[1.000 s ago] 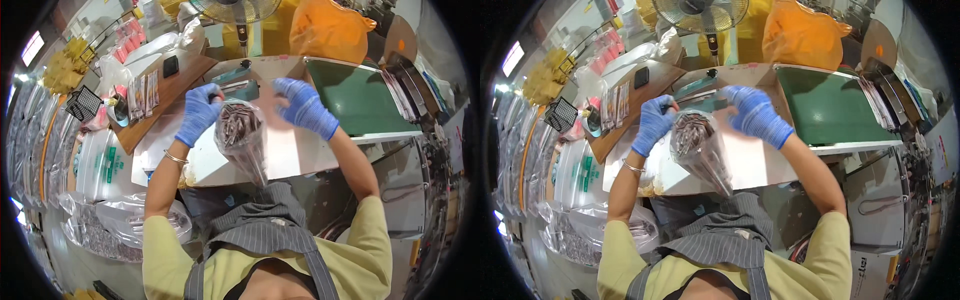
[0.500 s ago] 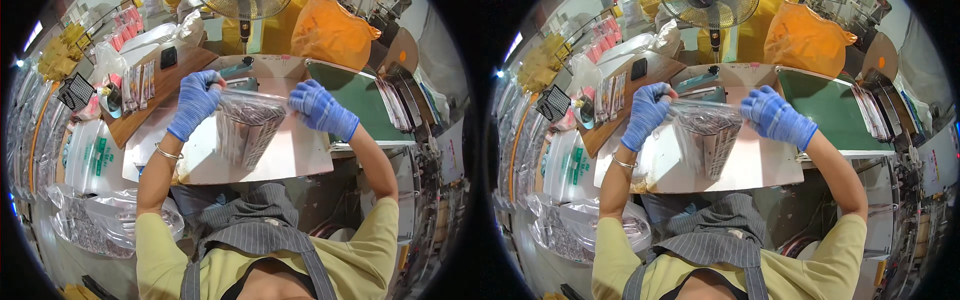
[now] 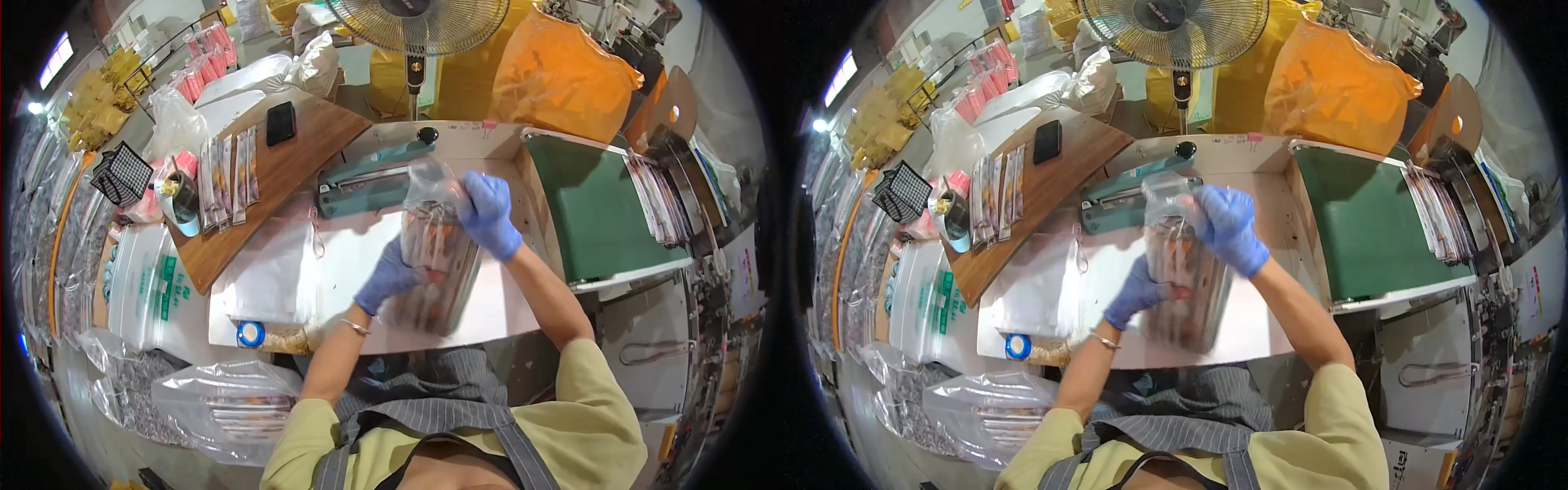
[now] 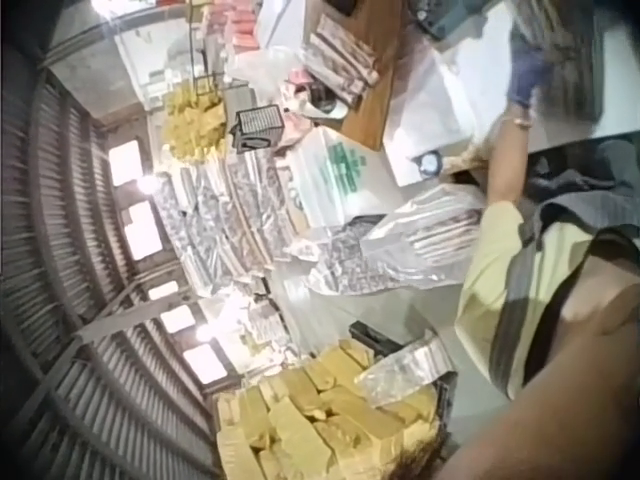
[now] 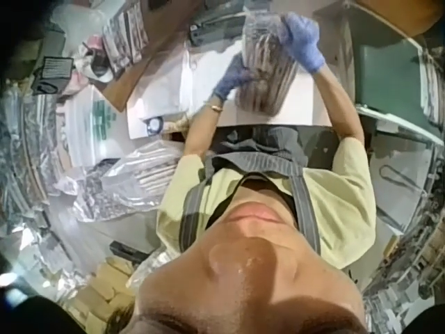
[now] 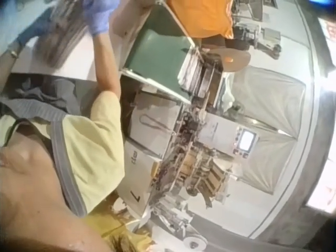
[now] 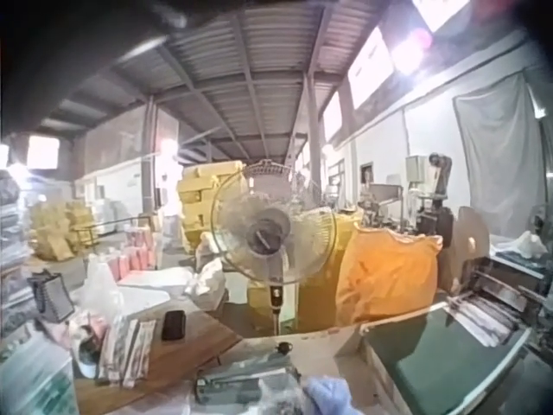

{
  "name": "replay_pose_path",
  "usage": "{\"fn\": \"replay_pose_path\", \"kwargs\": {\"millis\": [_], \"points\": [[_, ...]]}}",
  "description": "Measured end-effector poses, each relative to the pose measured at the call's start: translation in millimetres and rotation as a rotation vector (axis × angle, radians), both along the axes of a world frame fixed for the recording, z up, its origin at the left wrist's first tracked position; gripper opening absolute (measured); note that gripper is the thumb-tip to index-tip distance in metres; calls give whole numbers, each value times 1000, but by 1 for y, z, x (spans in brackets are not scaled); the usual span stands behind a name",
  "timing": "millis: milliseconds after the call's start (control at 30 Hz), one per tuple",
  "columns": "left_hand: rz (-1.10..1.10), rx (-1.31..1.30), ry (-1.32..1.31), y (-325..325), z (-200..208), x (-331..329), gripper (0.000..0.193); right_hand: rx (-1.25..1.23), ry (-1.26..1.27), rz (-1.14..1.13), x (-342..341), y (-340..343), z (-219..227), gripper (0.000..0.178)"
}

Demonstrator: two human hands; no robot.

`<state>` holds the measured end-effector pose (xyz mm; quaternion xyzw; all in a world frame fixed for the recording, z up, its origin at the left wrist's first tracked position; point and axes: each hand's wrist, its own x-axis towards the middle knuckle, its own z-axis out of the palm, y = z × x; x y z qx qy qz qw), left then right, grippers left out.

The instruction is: Packaging bundles of materials into plastic bags and sealing them with a heat sealer on a production line.

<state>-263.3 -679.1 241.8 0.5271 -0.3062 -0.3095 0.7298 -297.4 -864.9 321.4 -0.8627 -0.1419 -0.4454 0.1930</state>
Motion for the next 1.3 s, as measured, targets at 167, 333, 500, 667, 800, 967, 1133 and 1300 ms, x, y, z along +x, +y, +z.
{"fn": "replay_pose_path", "kwargs": {"millis": [167, 333, 500, 667, 800, 967, 1133, 1300], "points": [[239, 182, 39, -91, -101, 36, 45, 539, 78, -637, 151, -69, -97, 19], [394, -24, 300, -109, -82, 83, 32, 439, 134, 42, 189, -2, -9, 23], [480, 48, 442, -19, -92, 116, 25, 760, 373, 103, 195, -47, -55, 15], [625, 159, 266, 26, -125, 91, 31, 1117, 420, 117, 196, -66, -139, 13], [612, 150, 472, 70, -112, 26, 40, 1195, 322, 201, 198, -61, -150, 11], [586, 235, 407, 126, -129, -55, 33, 1087, 280, 171, 194, -75, -156, 13], [849, 393, -5, 223, -74, 2, 8, 905, 214, 77, 176, -37, -153, 23], [863, 1070, -651, 259, -63, 58, 18, 387, 524, 114, 65, 67, -208, 47]]}}
